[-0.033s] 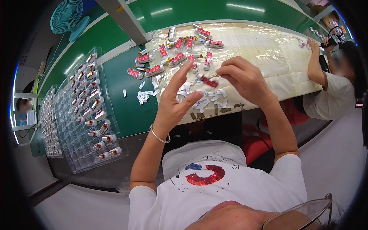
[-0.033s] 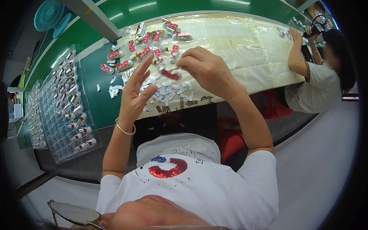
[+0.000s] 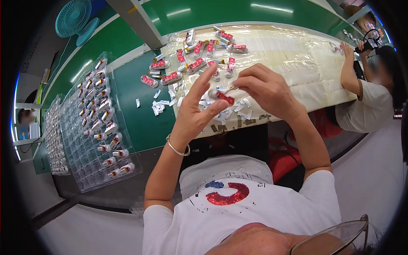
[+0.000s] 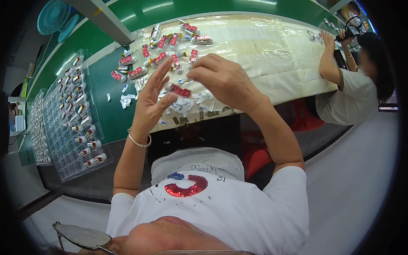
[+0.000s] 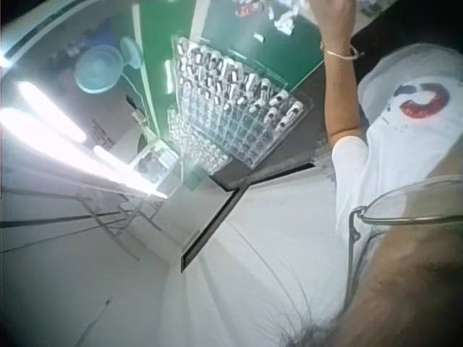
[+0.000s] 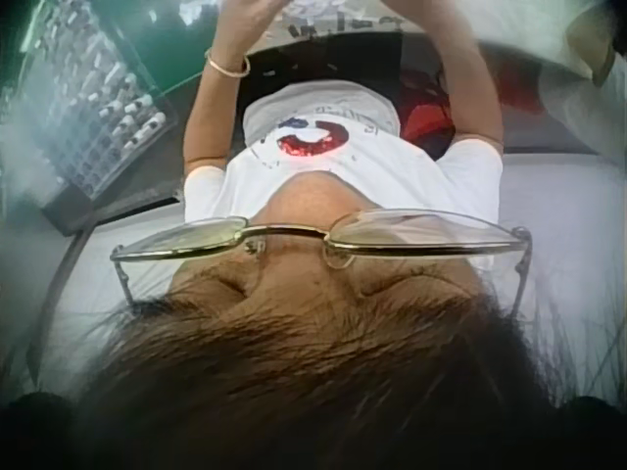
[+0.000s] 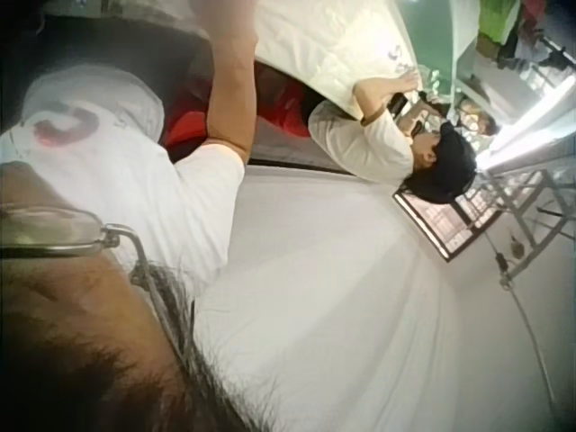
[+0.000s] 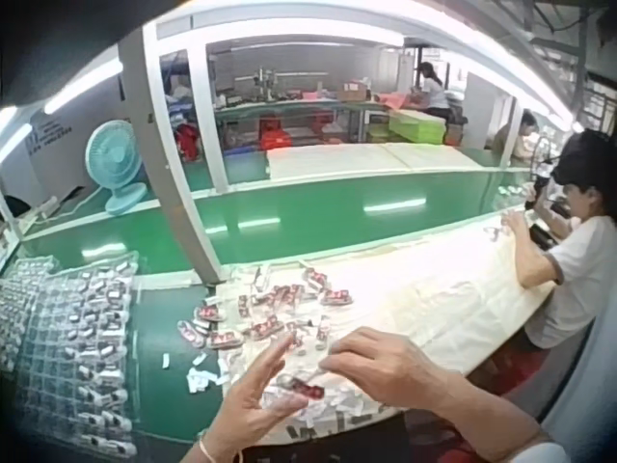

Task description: The person repeatedly picks up small cylindrical batteries and white plastic holders from a table, inserts the batteries into the holders, and places the assembled units into a clear plastic tray. The process is repetitive and performed by hand at a workstation.

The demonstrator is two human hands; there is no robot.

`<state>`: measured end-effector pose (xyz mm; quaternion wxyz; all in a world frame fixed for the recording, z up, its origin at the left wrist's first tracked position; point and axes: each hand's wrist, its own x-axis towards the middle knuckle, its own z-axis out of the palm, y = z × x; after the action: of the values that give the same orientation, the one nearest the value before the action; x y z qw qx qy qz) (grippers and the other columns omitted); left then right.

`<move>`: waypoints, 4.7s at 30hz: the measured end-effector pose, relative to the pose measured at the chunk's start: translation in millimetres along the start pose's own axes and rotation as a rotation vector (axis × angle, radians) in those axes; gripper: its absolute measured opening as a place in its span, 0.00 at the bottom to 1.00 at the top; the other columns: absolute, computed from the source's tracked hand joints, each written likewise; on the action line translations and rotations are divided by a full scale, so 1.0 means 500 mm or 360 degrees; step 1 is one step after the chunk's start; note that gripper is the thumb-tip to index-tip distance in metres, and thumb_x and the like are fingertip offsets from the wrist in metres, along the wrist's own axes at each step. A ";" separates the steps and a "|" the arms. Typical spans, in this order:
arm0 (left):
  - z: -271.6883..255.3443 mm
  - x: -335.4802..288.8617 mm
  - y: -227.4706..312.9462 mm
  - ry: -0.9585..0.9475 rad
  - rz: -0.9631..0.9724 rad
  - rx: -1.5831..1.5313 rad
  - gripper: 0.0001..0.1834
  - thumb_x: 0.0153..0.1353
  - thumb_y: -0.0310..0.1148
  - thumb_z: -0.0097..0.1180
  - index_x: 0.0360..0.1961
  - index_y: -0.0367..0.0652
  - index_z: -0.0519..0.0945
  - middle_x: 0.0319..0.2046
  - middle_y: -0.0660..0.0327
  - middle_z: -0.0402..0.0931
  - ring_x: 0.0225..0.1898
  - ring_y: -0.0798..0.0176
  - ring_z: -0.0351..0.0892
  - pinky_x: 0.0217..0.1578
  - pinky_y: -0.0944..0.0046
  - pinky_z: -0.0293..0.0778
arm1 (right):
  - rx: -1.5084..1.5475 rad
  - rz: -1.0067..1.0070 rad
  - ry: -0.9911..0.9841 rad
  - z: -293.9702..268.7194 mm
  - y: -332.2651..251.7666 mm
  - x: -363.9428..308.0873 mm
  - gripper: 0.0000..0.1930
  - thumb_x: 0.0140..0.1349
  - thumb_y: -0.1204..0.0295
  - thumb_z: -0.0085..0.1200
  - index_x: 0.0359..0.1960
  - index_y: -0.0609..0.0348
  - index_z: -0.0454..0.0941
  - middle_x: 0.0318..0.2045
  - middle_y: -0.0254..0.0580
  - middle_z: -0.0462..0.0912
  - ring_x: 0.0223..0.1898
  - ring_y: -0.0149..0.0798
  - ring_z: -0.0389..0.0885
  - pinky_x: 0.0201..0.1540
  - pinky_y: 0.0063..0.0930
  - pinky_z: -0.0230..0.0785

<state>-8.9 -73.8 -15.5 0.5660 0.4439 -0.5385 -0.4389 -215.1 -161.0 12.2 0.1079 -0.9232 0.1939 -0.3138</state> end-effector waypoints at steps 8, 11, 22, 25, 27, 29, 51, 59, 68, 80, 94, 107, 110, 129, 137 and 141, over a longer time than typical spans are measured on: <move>-0.044 -0.021 -0.005 -0.0064 -0.0765 -0.0724 0.17 0.67 0.35 0.59 0.50 0.34 0.81 0.38 0.52 0.85 0.39 0.64 0.86 0.39 0.69 0.81 | 0.0099 -0.0334 0.0157 0.067 -0.019 0.039 0.15 0.48 0.78 0.60 0.41 0.56 0.80 0.39 0.37 0.80 0.42 0.43 0.80 0.43 0.33 0.77; -0.053 -0.030 0.011 0.0050 -0.0983 -0.0989 0.15 0.70 0.37 0.54 0.46 0.36 0.82 0.37 0.51 0.85 0.38 0.63 0.86 0.40 0.68 0.81 | 0.0156 -0.0263 0.0237 0.085 -0.024 0.034 0.16 0.49 0.80 0.61 0.42 0.57 0.80 0.40 0.38 0.79 0.42 0.43 0.80 0.44 0.33 0.77; -0.065 -0.055 0.009 0.0111 -0.0721 -0.0663 0.14 0.69 0.34 0.57 0.45 0.32 0.83 0.34 0.52 0.85 0.36 0.63 0.86 0.39 0.69 0.81 | 0.0526 0.0094 0.0097 0.077 -0.064 0.049 0.09 0.57 0.78 0.62 0.39 0.59 0.82 0.34 0.40 0.82 0.33 0.42 0.83 0.36 0.29 0.77; -0.073 -0.060 0.016 0.0058 -0.0933 -0.0945 0.14 0.69 0.34 0.56 0.45 0.31 0.82 0.35 0.50 0.85 0.37 0.62 0.87 0.39 0.67 0.82 | 0.0370 -0.0113 0.0176 0.082 -0.064 0.041 0.08 0.56 0.77 0.62 0.38 0.58 0.82 0.36 0.39 0.83 0.34 0.41 0.84 0.36 0.29 0.77; -0.077 -0.062 0.013 0.0070 -0.1016 -0.0909 0.14 0.69 0.33 0.54 0.45 0.29 0.80 0.37 0.48 0.85 0.39 0.59 0.87 0.42 0.62 0.83 | 0.0332 -0.0139 0.0141 0.077 -0.069 0.039 0.08 0.54 0.76 0.63 0.37 0.58 0.82 0.37 0.38 0.83 0.36 0.41 0.84 0.37 0.31 0.76; -0.078 -0.064 0.018 0.0114 -0.0974 -0.0675 0.14 0.69 0.33 0.55 0.44 0.29 0.81 0.36 0.48 0.85 0.37 0.59 0.87 0.41 0.62 0.83 | 0.0235 -0.0176 0.0087 0.070 -0.073 0.039 0.08 0.53 0.75 0.62 0.35 0.57 0.81 0.36 0.37 0.83 0.36 0.40 0.83 0.38 0.31 0.75; -0.078 -0.052 0.035 0.0130 -0.0887 -0.0430 0.12 0.65 0.28 0.59 0.40 0.27 0.83 0.34 0.48 0.85 0.34 0.58 0.87 0.38 0.64 0.83 | 0.0036 -0.0369 -0.0269 0.049 -0.078 0.078 0.06 0.51 0.73 0.60 0.25 0.60 0.75 0.25 0.37 0.73 0.28 0.38 0.80 0.27 0.32 0.74; -0.079 -0.052 0.034 0.0153 -0.0878 -0.0476 0.12 0.63 0.33 0.62 0.38 0.33 0.86 0.31 0.54 0.86 0.32 0.66 0.86 0.34 0.72 0.78 | 0.0035 -0.0368 -0.0259 0.047 -0.079 0.079 0.07 0.52 0.73 0.60 0.25 0.60 0.74 0.26 0.37 0.72 0.28 0.38 0.80 0.27 0.32 0.74; -0.076 -0.054 0.033 0.0191 -0.0823 -0.0419 0.11 0.63 0.32 0.61 0.37 0.32 0.86 0.31 0.54 0.86 0.32 0.67 0.86 0.33 0.73 0.77 | -0.0011 -0.0401 -0.0228 0.052 -0.083 0.083 0.05 0.54 0.74 0.57 0.26 0.60 0.75 0.25 0.37 0.73 0.28 0.38 0.80 0.28 0.33 0.74; -0.084 -0.053 0.028 0.0221 -0.0849 -0.0455 0.10 0.64 0.27 0.59 0.40 0.27 0.83 0.34 0.51 0.85 0.34 0.62 0.87 0.36 0.67 0.82 | -0.0013 -0.0402 -0.0152 0.061 -0.082 0.080 0.04 0.54 0.74 0.57 0.26 0.59 0.75 0.26 0.37 0.73 0.28 0.38 0.80 0.28 0.32 0.74; -0.083 -0.045 0.039 0.0238 -0.0820 -0.0499 0.12 0.64 0.28 0.59 0.40 0.28 0.83 0.34 0.50 0.85 0.34 0.62 0.87 0.36 0.66 0.82 | 0.0236 -0.0191 0.0027 0.087 -0.070 0.085 0.05 0.52 0.76 0.58 0.25 0.60 0.73 0.27 0.39 0.74 0.28 0.41 0.79 0.28 0.34 0.73; -0.088 -0.044 0.040 0.0255 -0.0779 -0.0533 0.12 0.64 0.30 0.60 0.40 0.29 0.84 0.34 0.51 0.85 0.33 0.63 0.87 0.35 0.68 0.82 | 0.0078 -0.0471 0.0015 0.092 -0.066 0.099 0.07 0.52 0.77 0.60 0.30 0.61 0.73 0.28 0.40 0.74 0.29 0.41 0.79 0.30 0.33 0.74; -0.090 -0.042 0.044 0.0251 -0.0790 -0.0513 0.12 0.64 0.29 0.59 0.40 0.28 0.83 0.34 0.50 0.85 0.33 0.62 0.87 0.36 0.67 0.82 | 0.0231 -0.0251 -0.0048 0.090 -0.066 0.095 0.09 0.50 0.80 0.61 0.31 0.61 0.73 0.31 0.41 0.77 0.31 0.43 0.80 0.34 0.31 0.76; -0.094 -0.051 0.037 0.0223 -0.0680 -0.0471 0.10 0.64 0.28 0.60 0.39 0.28 0.83 0.32 0.50 0.85 0.33 0.60 0.87 0.37 0.66 0.82 | -0.0019 -0.0499 0.0133 0.092 -0.080 0.091 0.08 0.47 0.74 0.61 0.28 0.61 0.76 0.32 0.39 0.77 0.36 0.40 0.80 0.37 0.33 0.75; -0.093 -0.058 0.038 0.0192 -0.0645 -0.0469 0.12 0.65 0.30 0.60 0.40 0.29 0.84 0.32 0.51 0.86 0.34 0.63 0.86 0.40 0.67 0.80 | 0.0577 -0.0054 0.0068 0.094 -0.067 0.091 0.05 0.53 0.81 0.58 0.29 0.63 0.74 0.30 0.41 0.77 0.32 0.39 0.79 0.37 0.30 0.74; -0.099 -0.061 0.030 0.0216 -0.0608 -0.0440 0.10 0.64 0.28 0.59 0.41 0.29 0.82 0.34 0.47 0.85 0.35 0.59 0.87 0.40 0.64 0.82 | 0.1259 0.0405 0.0173 0.080 -0.049 0.074 0.05 0.55 0.83 0.53 0.34 0.64 0.76 0.34 0.39 0.80 0.34 0.35 0.79 0.43 0.25 0.74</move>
<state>39.6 -39.5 -9.0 0.5630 0.4843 -0.3404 -0.5767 -156.2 -151.5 8.9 0.4818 -0.7613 0.1765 -0.3965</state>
